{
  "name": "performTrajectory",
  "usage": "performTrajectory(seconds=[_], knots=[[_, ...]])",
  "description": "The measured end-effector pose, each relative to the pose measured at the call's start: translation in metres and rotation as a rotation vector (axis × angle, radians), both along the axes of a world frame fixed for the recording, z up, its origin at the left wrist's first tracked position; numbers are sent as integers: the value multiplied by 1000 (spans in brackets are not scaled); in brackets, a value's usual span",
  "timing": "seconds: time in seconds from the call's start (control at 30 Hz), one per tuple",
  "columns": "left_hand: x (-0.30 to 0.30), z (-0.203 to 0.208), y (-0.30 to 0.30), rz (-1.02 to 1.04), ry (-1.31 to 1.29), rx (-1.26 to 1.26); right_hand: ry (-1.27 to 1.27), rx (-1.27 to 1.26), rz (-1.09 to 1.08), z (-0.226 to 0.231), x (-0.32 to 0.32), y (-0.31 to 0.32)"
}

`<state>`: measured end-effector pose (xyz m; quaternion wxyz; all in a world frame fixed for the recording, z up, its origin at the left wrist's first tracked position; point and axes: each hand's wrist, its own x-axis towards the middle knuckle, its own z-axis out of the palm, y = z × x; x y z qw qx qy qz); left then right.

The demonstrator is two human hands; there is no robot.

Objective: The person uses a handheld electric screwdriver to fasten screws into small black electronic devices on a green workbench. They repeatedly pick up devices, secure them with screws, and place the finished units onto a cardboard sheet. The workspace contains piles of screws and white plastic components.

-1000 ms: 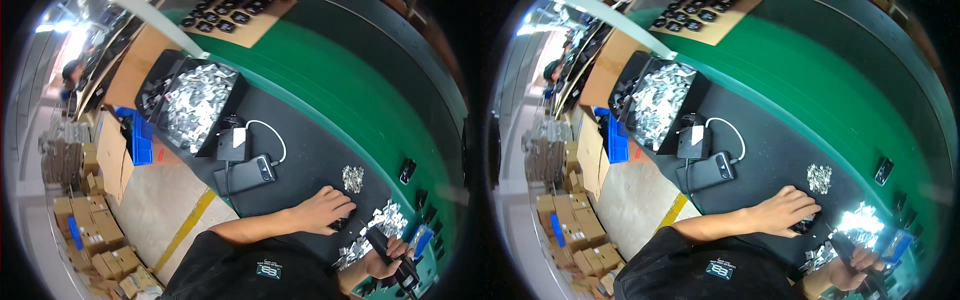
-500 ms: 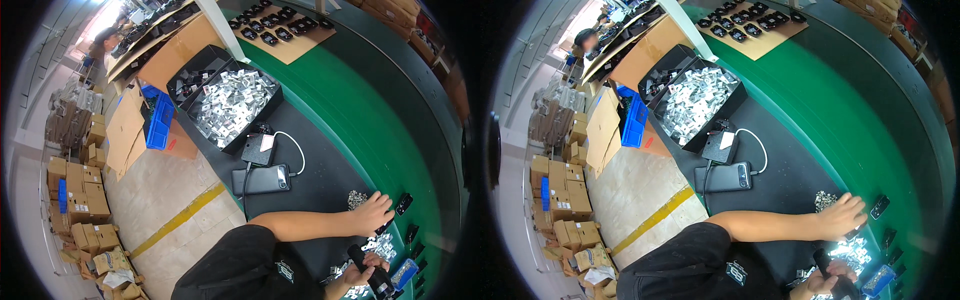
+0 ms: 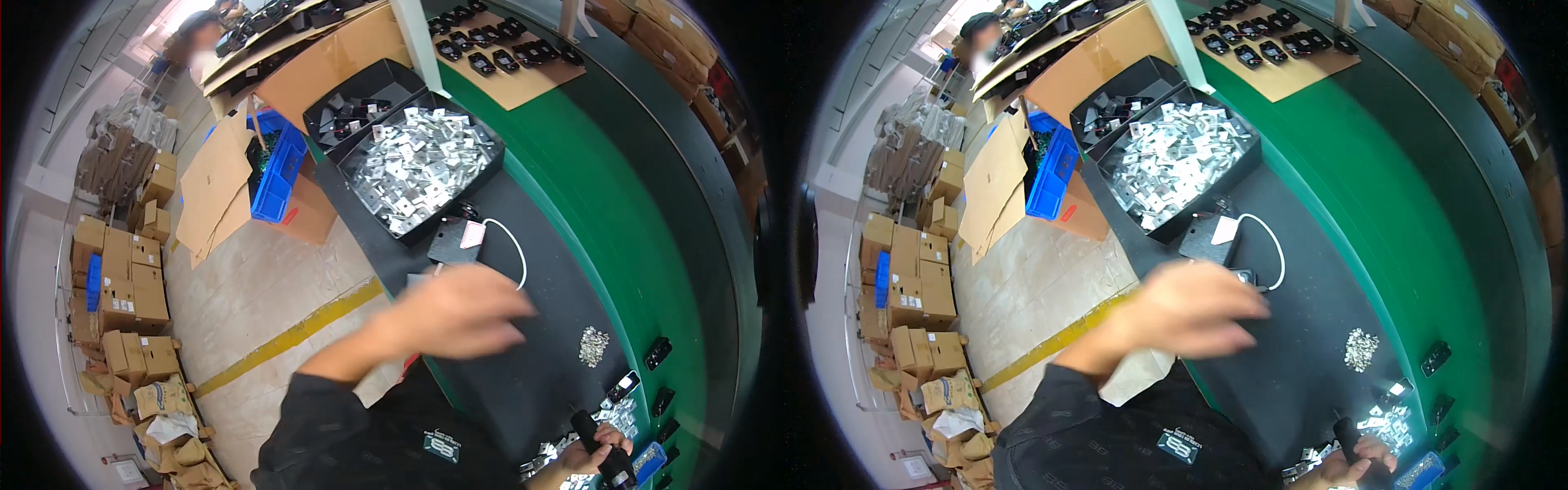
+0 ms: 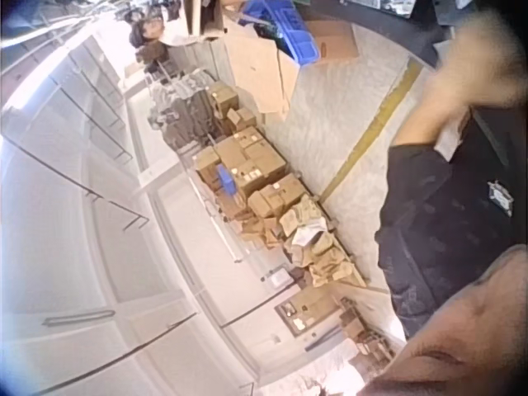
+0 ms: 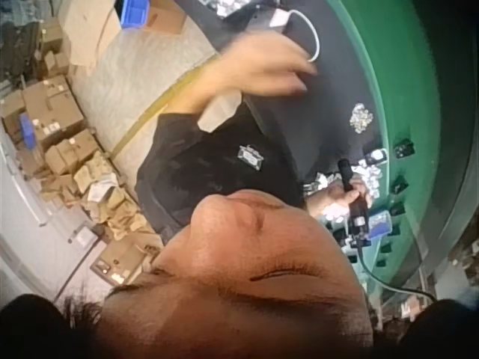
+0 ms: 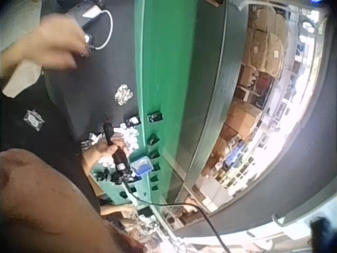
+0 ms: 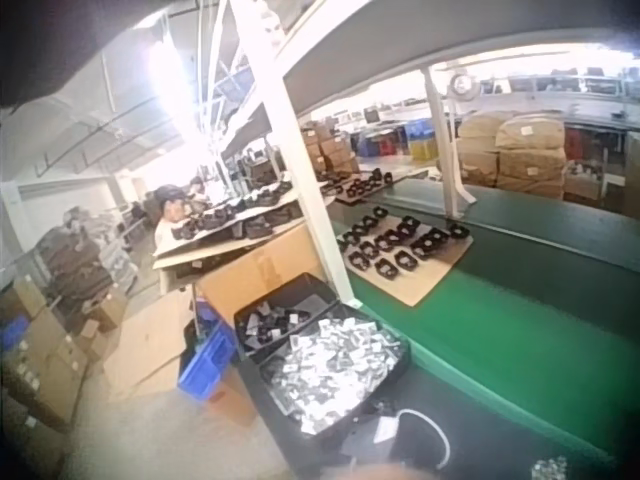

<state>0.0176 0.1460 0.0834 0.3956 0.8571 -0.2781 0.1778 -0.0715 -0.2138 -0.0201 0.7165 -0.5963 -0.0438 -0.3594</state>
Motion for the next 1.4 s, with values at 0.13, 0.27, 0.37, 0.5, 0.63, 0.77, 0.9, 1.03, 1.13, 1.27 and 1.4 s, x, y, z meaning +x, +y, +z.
performTrajectory(seconds=[0.13, 0.27, 0.37, 0.5, 0.63, 0.77, 0.9, 1.03, 1.13, 1.27, 1.4], knots=[[-52, -43, 171, 831, 134, -468, 65, 20, -5, 7, 1, -2], [-94, -85, 330, 1280, 46, -565, 191, 132, -53, 1, 4, -18], [-99, -88, 415, 1518, 56, -102, 224, 215, -108, -2, 2, -28], [-87, -97, 487, 1635, 285, 458, 226, 224, -132, -3, -5, -24], [-64, -115, 513, 1555, 520, 665, 225, 191, -243, -4, -4, -20], [-45, -148, 532, 1647, 811, 751, 242, 112, -177, 2, 2, -19], [-25, -161, 543, 1740, 909, 781, 178, 246, -318, 25, 8, 10], [-29, -153, 543, 1759, 850, 779, 221, 308, -517, 35, 17, 22], [-33, -136, 527, 1716, 500, 875, 220, 352, -452, 25, 15, 6], [-51, -80, 487, 1481, 23, 1041, 246, 380, -468, 33, 16, 10], [-109, -11, 492, 1438, -153, 823, 361, 381, -370, 38, 16, 19]])
